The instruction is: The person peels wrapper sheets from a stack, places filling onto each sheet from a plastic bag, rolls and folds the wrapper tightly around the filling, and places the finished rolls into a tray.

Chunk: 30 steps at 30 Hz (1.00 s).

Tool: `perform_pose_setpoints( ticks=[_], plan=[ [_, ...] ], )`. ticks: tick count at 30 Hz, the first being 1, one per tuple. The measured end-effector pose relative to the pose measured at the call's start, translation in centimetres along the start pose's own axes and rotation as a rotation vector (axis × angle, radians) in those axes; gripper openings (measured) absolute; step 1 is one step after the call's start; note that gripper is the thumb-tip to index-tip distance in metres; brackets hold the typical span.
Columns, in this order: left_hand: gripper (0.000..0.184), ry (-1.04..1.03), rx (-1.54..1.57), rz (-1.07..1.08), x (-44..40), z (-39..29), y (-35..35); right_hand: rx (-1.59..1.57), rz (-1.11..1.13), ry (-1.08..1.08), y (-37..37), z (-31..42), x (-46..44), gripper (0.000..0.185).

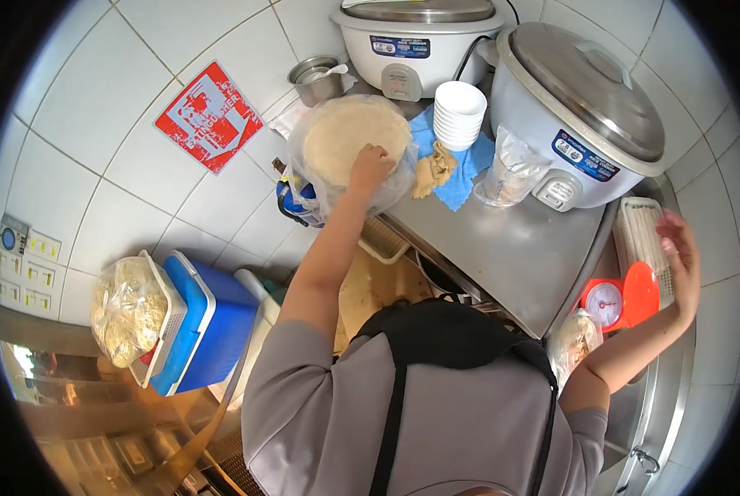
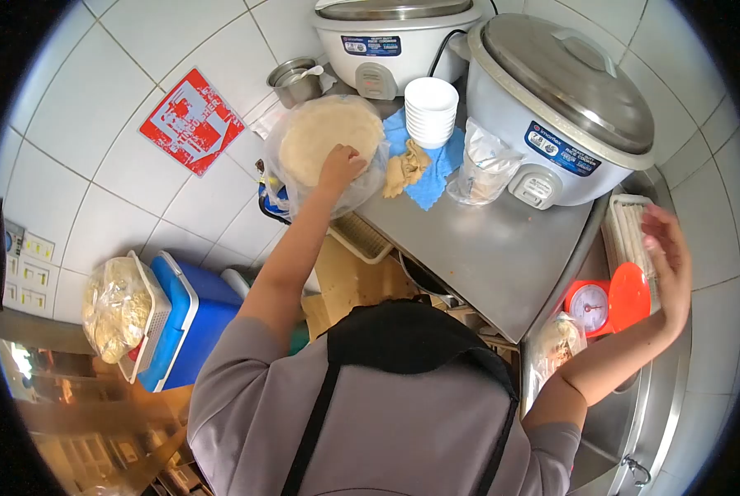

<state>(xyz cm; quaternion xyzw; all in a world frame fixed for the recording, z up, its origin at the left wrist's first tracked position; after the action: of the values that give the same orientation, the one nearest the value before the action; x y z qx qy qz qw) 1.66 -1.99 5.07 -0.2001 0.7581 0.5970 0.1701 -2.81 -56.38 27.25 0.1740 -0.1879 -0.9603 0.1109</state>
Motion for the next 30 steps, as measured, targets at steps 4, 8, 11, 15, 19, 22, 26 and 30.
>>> perform_pose_setpoints(
  ticks=[4, 8, 11, 15, 19, 22, 26, 30],
  plan=[
    [0.024, 0.137, -0.005, -0.023, -0.2, 1.6, -2.5, -0.018, 0.323, 0.015, -9.4, 3.4, -1.2, 0.045],
    [0.016, 0.138, -0.018, -0.021, -0.3, 2.4, -3.7, -0.044, 0.546, 0.041, -17.5, 2.7, -4.6, 0.042],
    [0.016, 0.123, 0.055, -0.001, -0.4, 2.9, -3.7, -0.134, 0.71, 0.031, -24.3, 1.5, -7.3, 0.037],
    [0.018, 0.179, 0.204, 0.037, -0.1, 4.0, -3.9, -0.199, 0.769, 0.046, -33.1, -1.9, -11.4, 0.029],
    [0.021, 0.393, 0.467, 0.268, -0.9, 6.1, -4.5, -0.046, 0.538, 0.128, -41.2, -6.8, -15.6, 0.022],
    [0.024, 0.397, 0.675, 0.398, -1.5, 9.3, -8.3, 0.092, 0.54, 0.382, -47.2, -6.3, -15.5, 0.021],
    [0.026, 0.49, 0.861, 0.499, -1.8, 9.0, -7.7, 0.202, 0.425, 0.418, -51.0, -8.0, -15.5, 0.021],
    [0.026, 0.501, 0.757, 0.515, -2.5, 10.4, -7.5, 0.384, 0.466, 0.381, -51.7, -8.8, -15.6, 0.02]
  ],
)
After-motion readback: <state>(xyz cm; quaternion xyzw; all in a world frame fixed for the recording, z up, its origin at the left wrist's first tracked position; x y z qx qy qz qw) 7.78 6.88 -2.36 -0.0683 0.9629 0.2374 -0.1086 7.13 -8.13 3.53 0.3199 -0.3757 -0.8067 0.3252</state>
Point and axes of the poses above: each hand's wrist, its own x-axis away from the middle knuckle, its own y-axis out of the back of the hand, z = x × y, the point moved 6 cm from there along -x, towards the middle knuckle, and after that the axes turned 13 degrees about -x, right-handed, at the moved point
